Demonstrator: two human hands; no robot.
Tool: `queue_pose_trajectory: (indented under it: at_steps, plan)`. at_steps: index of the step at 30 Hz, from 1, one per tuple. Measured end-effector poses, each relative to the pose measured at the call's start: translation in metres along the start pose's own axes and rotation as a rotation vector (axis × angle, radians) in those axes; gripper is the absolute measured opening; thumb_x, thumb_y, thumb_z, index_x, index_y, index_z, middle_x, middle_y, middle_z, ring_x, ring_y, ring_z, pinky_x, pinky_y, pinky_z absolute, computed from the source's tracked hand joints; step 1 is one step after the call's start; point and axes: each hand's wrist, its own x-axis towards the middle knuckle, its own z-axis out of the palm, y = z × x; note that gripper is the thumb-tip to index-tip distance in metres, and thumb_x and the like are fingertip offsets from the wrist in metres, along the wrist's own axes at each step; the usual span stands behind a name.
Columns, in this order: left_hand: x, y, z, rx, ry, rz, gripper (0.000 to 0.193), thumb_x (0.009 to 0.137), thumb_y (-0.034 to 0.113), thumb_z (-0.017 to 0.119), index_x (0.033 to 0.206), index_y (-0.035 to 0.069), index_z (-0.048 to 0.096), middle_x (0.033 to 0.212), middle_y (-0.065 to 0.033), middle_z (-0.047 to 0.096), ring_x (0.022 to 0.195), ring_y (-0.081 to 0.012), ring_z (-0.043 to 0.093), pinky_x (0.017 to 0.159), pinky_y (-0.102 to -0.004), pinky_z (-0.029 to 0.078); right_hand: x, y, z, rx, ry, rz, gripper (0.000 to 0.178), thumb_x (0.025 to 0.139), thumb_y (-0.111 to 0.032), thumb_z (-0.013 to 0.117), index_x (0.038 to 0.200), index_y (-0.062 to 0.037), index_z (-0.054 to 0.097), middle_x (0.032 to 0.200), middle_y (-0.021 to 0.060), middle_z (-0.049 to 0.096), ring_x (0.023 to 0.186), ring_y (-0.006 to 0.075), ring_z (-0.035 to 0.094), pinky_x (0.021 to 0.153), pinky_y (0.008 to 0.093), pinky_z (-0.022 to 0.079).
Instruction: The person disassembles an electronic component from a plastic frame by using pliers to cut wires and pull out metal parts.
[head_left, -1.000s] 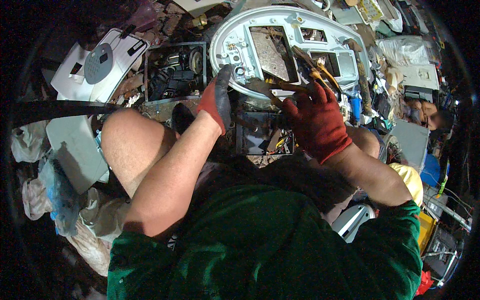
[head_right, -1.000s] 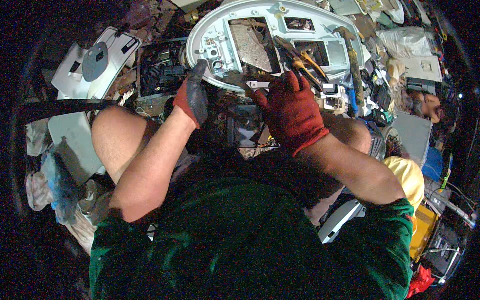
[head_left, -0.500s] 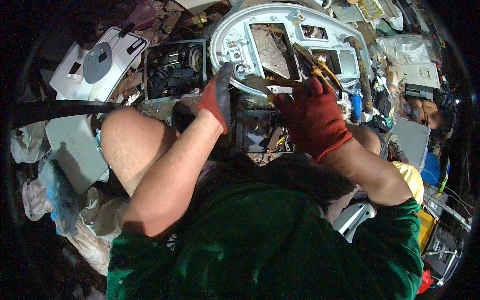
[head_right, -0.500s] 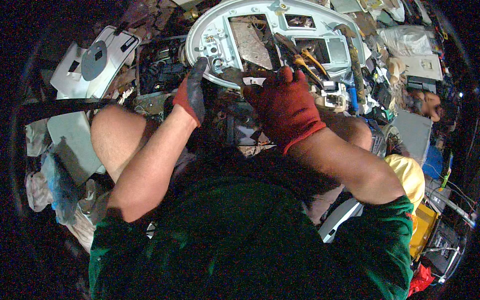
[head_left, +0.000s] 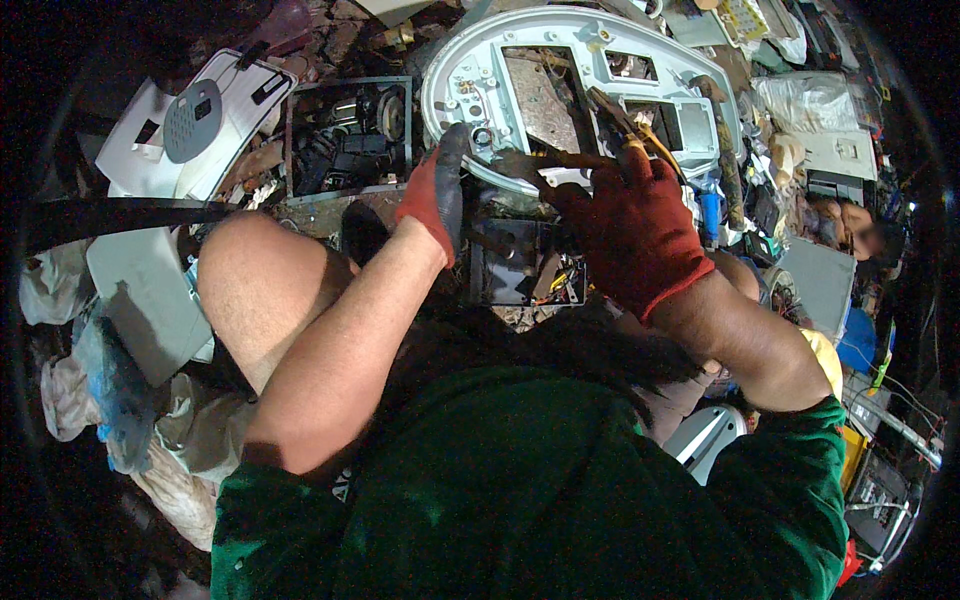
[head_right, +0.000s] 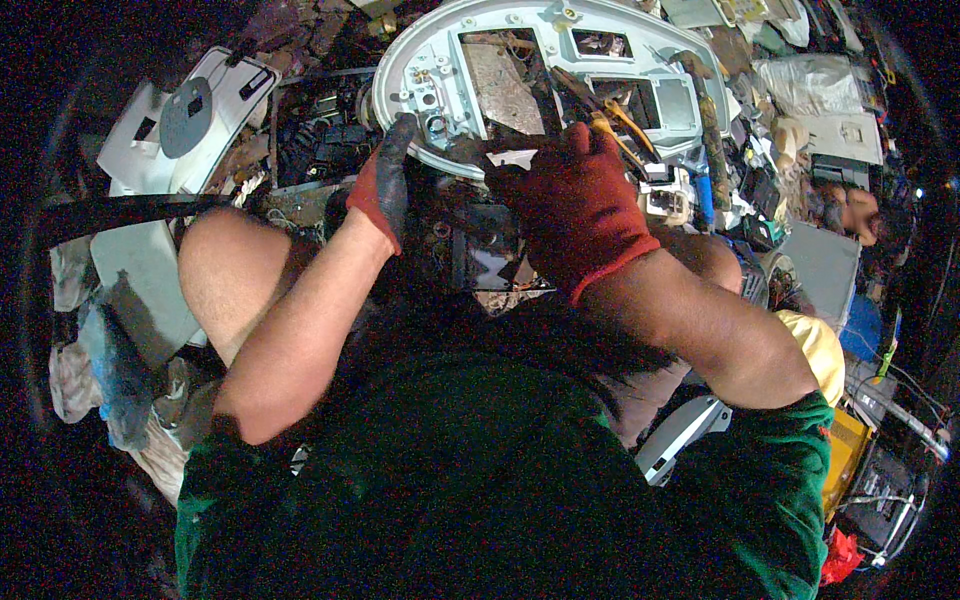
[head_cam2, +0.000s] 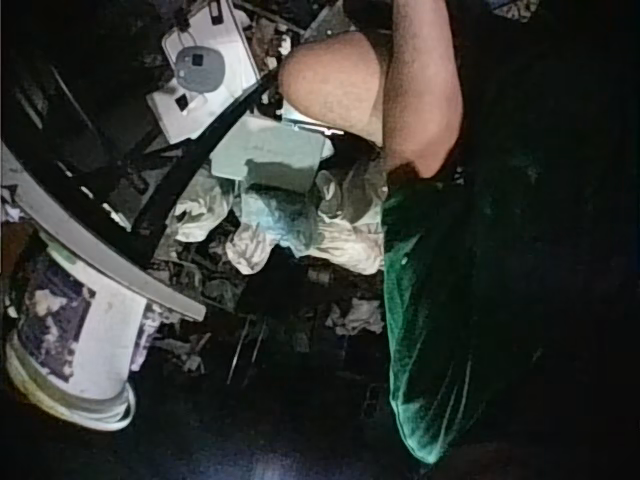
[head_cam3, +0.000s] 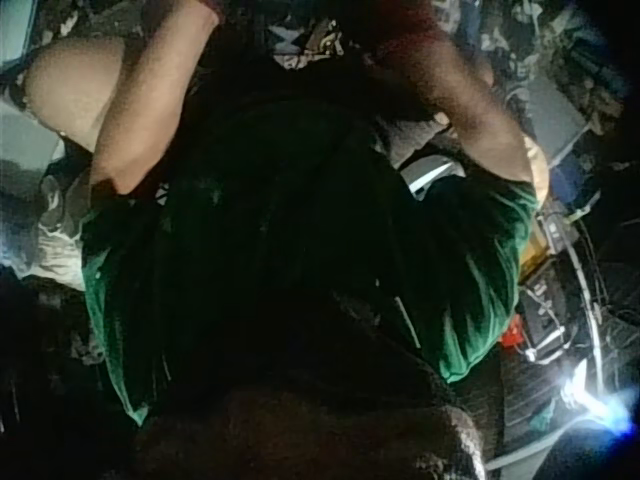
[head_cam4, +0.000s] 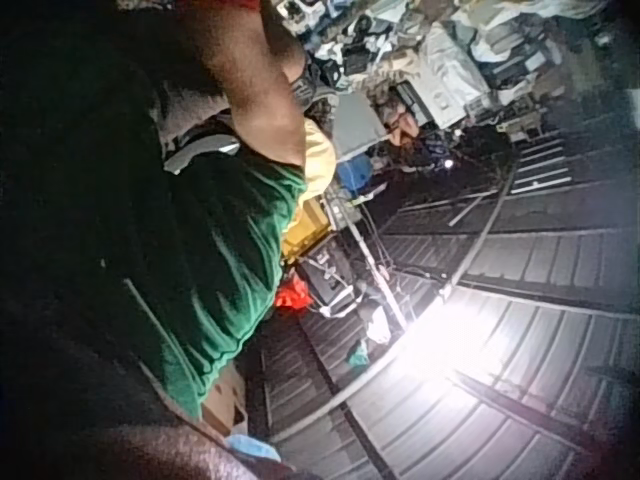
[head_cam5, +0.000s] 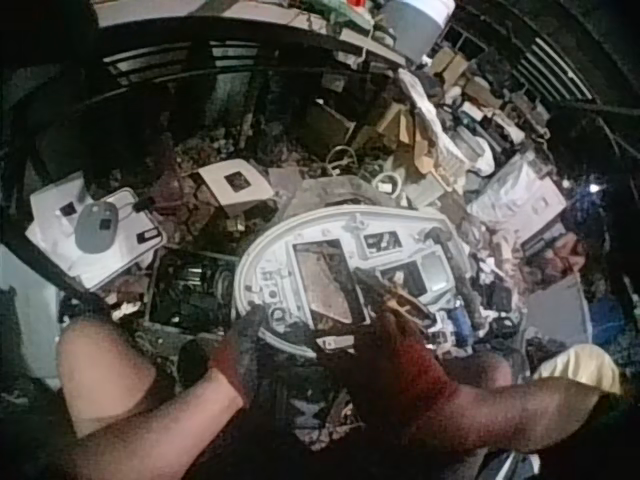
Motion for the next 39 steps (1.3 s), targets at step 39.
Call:
queue_pose_trajectory:
  at_steps: [39]
  plan:
    - [0.013,0.003,-0.009,0.038,0.118,-0.060,0.045,0.100,0.044,0.053,0.128,0.010,0.062,0.121,-0.0106,0.068,0.103,-0.0266,0.067,0.090,-0.0419,0.056,0.056,0.032,0.016,-0.070,0.215,-0.357,0.029,0.089,-0.018,0.060,0.113,-0.0015,0.063,0.121,0.0163,0.063,0.115,0.0295,0.060,0.101,0.0466,0.046]
